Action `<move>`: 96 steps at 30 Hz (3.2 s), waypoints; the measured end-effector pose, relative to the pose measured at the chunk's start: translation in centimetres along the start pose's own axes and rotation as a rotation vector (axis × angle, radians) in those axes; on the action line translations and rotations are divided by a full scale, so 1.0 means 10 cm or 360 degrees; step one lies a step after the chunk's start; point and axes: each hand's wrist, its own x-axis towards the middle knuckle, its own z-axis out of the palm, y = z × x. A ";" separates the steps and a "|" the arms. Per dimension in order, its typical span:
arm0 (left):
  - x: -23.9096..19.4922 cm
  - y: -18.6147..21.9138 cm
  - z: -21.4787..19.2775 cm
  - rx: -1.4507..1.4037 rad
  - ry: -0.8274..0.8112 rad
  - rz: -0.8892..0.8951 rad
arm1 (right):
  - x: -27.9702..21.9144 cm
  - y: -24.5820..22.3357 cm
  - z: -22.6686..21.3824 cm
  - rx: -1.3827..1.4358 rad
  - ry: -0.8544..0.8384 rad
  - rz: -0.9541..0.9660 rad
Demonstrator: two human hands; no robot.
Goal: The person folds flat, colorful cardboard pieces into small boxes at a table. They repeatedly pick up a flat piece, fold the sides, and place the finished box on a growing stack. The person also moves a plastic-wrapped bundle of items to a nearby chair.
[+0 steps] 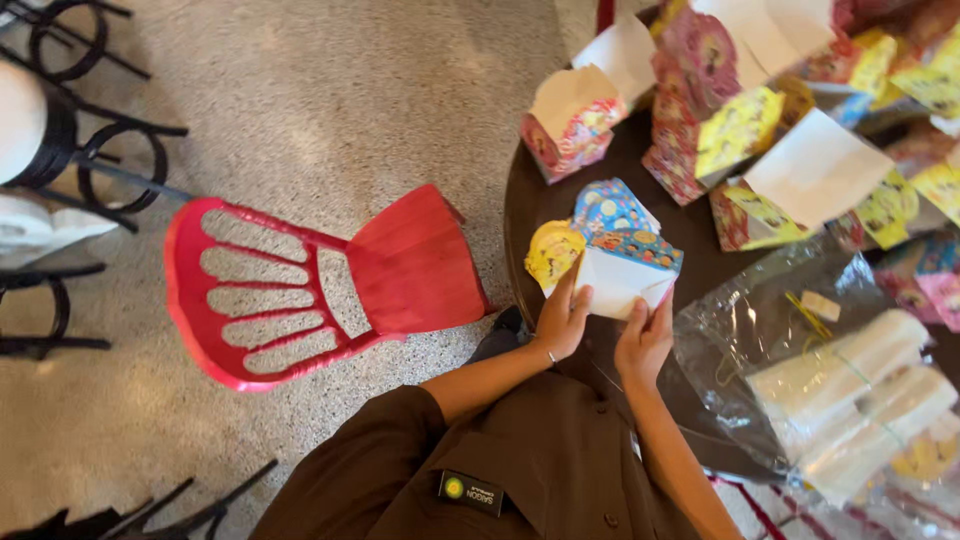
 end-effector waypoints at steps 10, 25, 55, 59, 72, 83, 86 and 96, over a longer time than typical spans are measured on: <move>-0.31 -0.72 -0.24 0.0560 0.0322 0.0316 | 0.08 -0.20 0.00 -0.0119 -0.0221 -0.0538; -0.17 -0.18 -0.18 -0.0980 -0.0935 -0.1768 | -0.19 0.01 -0.77 0.0538 -0.0291 -0.0308; 0.56 -0.51 0.10 0.0109 -0.2398 -0.0748 | -0.77 0.54 -0.73 0.0748 -0.0440 0.0625; 0.55 -0.38 0.11 0.0119 -0.2432 -0.0749 | -0.73 0.53 -0.69 0.0781 -0.0432 0.0585; 0.45 -0.28 -0.24 -0.0006 -0.2080 -0.0474 | -1.06 0.47 -0.82 0.0733 -0.0574 0.0667; 0.42 -0.23 0.05 -0.0121 -0.0974 -0.0249 | -0.54 0.31 -0.77 0.1394 -0.0095 0.0731; 0.47 -0.13 0.19 -0.0205 -0.0826 -0.0133 | -0.30 0.19 -0.88 0.1562 0.0058 0.0902; 0.90 0.11 0.30 -0.0415 -0.0683 0.0057 | 0.57 -0.25 -1.65 0.0584 -0.0232 0.0299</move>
